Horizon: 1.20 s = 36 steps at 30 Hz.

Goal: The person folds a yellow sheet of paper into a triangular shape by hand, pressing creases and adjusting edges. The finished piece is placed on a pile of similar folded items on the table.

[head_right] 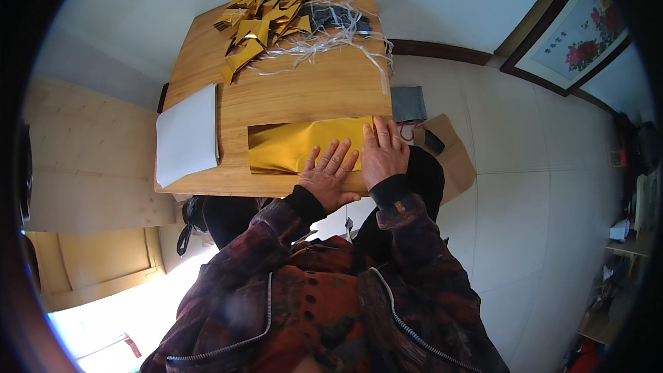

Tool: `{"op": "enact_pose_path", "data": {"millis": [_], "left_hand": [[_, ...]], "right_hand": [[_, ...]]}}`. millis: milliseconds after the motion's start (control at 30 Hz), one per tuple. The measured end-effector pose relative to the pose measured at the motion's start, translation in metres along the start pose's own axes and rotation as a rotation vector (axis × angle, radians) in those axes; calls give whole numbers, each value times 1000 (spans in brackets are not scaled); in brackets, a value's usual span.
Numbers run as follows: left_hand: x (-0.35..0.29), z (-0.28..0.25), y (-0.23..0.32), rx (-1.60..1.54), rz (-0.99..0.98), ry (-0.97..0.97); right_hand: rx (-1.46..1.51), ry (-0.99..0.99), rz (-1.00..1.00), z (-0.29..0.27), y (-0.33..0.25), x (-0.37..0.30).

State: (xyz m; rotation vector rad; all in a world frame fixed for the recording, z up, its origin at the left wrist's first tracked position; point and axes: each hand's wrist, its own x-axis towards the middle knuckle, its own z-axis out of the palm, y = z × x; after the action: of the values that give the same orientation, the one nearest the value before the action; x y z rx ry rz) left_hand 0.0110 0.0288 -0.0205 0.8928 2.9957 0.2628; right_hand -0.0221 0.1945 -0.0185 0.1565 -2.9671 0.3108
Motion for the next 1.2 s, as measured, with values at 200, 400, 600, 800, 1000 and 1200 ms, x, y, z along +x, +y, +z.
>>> {"op": "enact_pose_path", "data": {"millis": [200,400,600,800,1000,1200], "left_hand": [[-18,-11,-24,23,-114,-54],[-46,-23,-67,45,-223,-91],[-60,-18,-86,21,-342,-10],[-66,-38,-98,-70,-565,-42],[-22,-40,-52,65,-394,2],[20,-14,8,-107,-68,-84]], "right_hand": [[-2,-56,17,-1,1,0],[18,8,-13,2,1,-1],[8,4,-11,5,4,-2],[42,57,-25,7,3,-2],[45,82,-29,11,3,-2],[41,86,-35,12,6,-2]]}}
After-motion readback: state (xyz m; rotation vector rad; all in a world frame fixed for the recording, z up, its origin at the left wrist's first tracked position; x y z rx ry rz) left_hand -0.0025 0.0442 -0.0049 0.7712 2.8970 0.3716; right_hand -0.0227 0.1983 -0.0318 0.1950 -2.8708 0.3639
